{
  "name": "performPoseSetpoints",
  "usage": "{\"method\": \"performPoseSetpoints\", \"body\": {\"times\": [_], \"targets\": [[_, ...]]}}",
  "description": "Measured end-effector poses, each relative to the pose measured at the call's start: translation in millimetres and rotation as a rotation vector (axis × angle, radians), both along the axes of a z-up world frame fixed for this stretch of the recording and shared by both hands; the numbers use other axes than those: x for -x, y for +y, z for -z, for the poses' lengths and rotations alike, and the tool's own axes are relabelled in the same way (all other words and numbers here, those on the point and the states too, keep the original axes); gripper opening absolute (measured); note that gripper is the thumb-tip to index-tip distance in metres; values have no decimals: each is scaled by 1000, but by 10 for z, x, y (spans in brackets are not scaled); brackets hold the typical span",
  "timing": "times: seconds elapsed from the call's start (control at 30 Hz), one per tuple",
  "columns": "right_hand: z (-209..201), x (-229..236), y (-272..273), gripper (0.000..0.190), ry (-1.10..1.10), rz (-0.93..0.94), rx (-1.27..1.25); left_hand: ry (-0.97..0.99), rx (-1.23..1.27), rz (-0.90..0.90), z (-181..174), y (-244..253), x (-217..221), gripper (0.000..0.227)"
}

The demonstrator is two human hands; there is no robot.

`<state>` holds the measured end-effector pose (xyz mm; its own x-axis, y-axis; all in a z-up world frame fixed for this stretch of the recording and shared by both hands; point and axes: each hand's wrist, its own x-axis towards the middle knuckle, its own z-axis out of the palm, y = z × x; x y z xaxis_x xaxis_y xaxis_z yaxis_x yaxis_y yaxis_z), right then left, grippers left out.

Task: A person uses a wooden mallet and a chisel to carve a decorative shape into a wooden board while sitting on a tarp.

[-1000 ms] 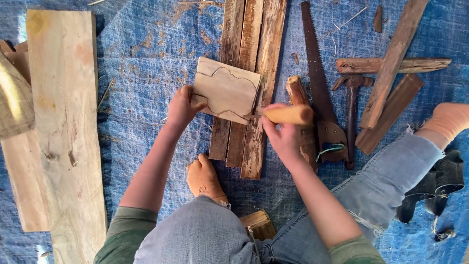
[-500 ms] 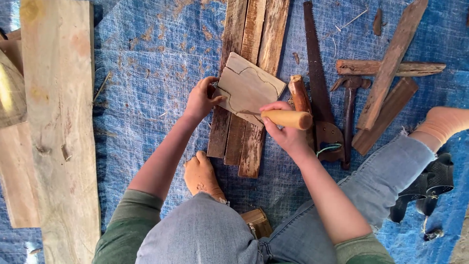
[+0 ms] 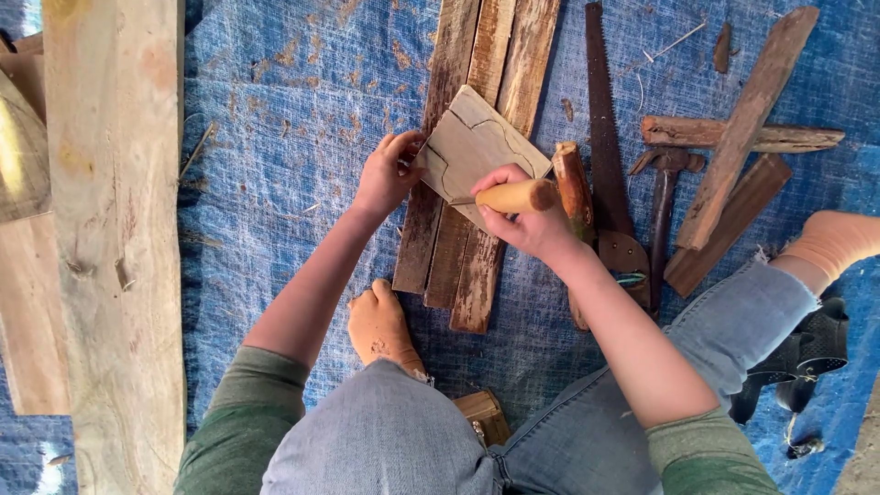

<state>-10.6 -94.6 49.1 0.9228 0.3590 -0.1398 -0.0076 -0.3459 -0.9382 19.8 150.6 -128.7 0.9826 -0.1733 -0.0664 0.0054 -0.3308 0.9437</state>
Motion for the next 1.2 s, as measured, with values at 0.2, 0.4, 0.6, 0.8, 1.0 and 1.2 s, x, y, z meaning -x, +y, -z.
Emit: {"method": "performPoseSetpoints", "body": {"times": [0.2, 0.4, 0.6, 0.8, 1.0, 1.2], "targets": [[-208, -151, 150, 24, -60, -74, 202, -31, -13, -34, -391, 11, -49, 47], [-386, -321, 414, 20, -418, -309, 259, -123, 400, -67, -1572, -35, -72, 45], [-27, -305, 416, 18, -755, -354, 266, -290, 631, 263, -1819, -377, 30, 60], [346, 277, -536, 66, -41, 250, 317, -160, 648, 69, -1803, -382, 86, 23], [725, 792, -758, 56, 76, 412, 418, -217, 711, 47, -1967, -341, 61, 27], [1444, 657, -580, 81, 487, 387, 374, -213, 669, 23, -1861, -361, 77, 26]]}}
